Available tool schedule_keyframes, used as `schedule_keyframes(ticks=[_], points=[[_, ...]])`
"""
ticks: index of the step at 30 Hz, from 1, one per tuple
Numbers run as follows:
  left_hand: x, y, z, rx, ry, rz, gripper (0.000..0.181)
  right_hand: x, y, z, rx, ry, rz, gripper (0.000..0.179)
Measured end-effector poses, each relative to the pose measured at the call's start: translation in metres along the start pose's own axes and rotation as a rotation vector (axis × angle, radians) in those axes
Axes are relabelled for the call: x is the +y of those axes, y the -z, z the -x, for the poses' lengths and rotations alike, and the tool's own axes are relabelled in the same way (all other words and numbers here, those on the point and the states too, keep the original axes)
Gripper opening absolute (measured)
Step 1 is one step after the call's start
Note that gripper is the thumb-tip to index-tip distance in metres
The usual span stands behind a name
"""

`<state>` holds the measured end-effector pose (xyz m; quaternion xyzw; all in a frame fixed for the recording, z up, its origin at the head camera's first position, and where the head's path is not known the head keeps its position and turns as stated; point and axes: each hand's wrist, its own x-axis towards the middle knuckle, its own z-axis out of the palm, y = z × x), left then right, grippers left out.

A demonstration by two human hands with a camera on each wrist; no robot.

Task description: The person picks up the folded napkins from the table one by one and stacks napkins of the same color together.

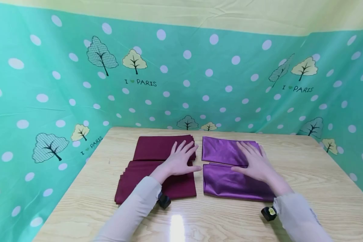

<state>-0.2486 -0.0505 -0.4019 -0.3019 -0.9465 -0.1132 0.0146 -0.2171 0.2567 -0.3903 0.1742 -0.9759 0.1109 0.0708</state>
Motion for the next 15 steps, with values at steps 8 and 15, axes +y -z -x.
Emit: schedule_keyframes(ticks=[8,15], points=[[0.012,-0.012,-0.01,0.028,-0.043,0.021,0.08,0.013,0.0,0.012,0.026,0.003,-0.016,0.093],[0.025,-0.017,-0.016,0.003,-0.055,0.033,0.076,0.021,-0.001,0.02,0.008,-0.021,-0.031,0.089]])
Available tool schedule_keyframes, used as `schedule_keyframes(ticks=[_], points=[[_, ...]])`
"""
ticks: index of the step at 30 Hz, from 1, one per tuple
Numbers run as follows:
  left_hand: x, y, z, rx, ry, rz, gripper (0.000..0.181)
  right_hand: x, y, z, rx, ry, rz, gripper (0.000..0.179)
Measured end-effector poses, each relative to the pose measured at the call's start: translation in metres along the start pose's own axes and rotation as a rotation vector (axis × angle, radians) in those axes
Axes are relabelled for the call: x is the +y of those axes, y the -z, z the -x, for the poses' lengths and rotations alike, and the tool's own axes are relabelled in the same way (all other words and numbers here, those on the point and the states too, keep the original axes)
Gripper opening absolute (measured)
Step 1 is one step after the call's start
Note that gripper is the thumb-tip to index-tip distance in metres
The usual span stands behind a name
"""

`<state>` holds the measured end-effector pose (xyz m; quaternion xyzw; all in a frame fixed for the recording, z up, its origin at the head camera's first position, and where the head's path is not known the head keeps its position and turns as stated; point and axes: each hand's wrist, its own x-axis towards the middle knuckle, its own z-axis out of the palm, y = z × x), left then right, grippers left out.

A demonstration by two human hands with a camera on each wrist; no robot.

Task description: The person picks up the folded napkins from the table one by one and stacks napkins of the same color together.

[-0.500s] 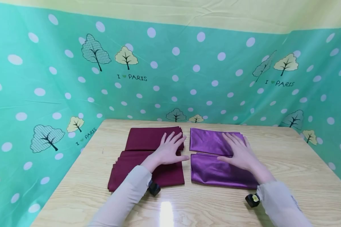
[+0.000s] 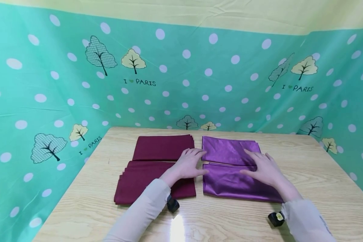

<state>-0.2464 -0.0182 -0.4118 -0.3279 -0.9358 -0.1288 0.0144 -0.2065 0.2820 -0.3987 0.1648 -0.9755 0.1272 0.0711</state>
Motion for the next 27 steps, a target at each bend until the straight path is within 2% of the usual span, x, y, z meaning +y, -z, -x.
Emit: schedule_keyframes(ticks=[7,17,27], points=[[0.012,-0.006,-0.005,-0.012,-0.028,-0.021,0.068,0.011,0.0,0.009,0.034,-0.021,-0.015,0.08],[0.022,-0.01,-0.014,-0.044,-0.075,-0.007,0.058,0.023,0.006,0.017,-0.017,-0.102,-0.031,0.076],[0.028,-0.017,-0.019,-0.109,-0.052,0.0,0.057,0.032,0.005,0.024,-0.027,-0.137,-0.047,0.051]])
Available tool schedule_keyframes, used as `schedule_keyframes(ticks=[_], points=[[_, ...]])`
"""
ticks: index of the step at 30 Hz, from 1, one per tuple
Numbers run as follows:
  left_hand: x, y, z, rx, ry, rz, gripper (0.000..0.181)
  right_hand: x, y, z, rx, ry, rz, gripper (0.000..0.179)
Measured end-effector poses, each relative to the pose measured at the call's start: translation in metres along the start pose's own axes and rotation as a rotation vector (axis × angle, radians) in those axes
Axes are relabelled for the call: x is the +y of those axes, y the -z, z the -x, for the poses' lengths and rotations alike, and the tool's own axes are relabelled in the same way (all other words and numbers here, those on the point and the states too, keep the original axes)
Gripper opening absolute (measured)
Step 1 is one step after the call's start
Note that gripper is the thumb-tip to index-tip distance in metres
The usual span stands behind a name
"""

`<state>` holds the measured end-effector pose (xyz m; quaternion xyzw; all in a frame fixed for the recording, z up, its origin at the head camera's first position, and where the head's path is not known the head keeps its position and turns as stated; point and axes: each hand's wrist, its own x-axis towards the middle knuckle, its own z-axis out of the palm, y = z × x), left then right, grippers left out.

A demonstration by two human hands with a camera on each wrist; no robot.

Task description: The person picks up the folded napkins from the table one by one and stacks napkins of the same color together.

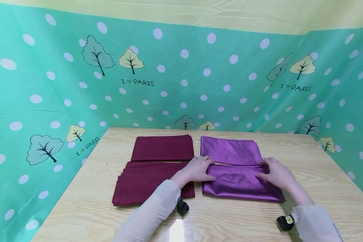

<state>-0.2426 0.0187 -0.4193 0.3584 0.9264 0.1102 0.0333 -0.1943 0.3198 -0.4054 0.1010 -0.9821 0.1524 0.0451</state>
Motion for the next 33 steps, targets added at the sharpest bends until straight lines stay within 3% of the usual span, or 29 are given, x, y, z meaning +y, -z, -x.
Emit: schedule_keyframes(ticks=[5,22,33], points=[[-0.0002,-0.0026,-0.0028,-0.001,0.002,-0.028,0.057,0.004,-0.001,0.0009,-0.016,0.004,-0.01,0.04],[-0.0017,-0.0036,-0.0072,-0.013,-0.01,-0.031,0.057,0.0089,-0.006,0.0022,-0.066,0.017,-0.028,0.056],[0.0007,-0.0022,-0.0044,-0.018,-0.01,-0.03,0.058,0.0088,-0.0042,0.001,-0.089,0.083,0.003,0.055]])
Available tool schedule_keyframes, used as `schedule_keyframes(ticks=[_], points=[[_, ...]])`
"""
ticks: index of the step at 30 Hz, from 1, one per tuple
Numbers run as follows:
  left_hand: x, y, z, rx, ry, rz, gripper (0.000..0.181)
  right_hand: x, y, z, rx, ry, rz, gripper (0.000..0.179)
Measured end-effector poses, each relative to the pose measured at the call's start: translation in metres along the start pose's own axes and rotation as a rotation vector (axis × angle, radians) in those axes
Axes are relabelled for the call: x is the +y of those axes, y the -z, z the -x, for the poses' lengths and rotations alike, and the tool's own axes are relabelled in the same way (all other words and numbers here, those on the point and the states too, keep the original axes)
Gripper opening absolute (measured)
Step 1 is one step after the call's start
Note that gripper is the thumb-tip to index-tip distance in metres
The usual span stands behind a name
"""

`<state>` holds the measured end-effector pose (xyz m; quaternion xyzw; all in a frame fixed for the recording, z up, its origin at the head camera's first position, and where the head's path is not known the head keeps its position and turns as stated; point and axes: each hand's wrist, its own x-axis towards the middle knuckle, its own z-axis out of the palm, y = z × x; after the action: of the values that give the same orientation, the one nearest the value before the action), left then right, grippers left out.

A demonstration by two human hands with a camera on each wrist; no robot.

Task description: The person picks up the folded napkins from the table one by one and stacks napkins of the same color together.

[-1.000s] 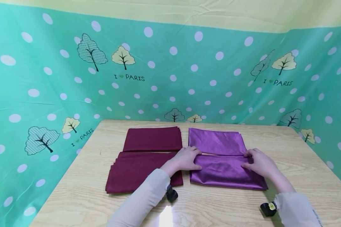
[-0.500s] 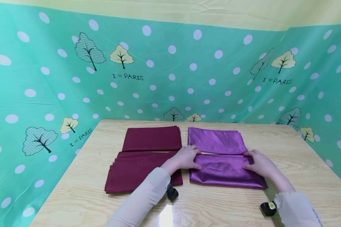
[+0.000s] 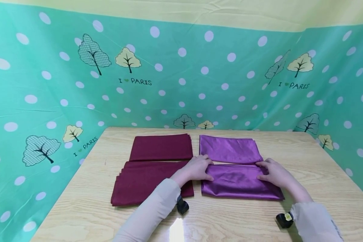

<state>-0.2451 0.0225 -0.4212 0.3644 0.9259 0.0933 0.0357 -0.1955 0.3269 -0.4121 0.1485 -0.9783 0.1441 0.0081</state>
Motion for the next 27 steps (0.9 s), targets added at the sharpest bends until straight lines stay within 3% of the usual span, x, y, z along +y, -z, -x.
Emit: schedule_keyframes(ticks=[10,21,27], points=[[0.0013,0.0035,0.0029,-0.022,0.016,0.01,0.058,-0.0026,0.0027,-0.0011,-0.015,0.009,-0.001,0.051],[0.0015,0.0035,0.0013,-0.033,0.043,0.014,0.061,-0.0018,-0.0007,0.0006,0.011,-0.015,-0.031,0.034],[0.0021,0.0043,0.0013,-0.036,0.042,0.04,0.057,-0.0019,0.0004,0.0016,-0.007,-0.004,0.007,0.027]])
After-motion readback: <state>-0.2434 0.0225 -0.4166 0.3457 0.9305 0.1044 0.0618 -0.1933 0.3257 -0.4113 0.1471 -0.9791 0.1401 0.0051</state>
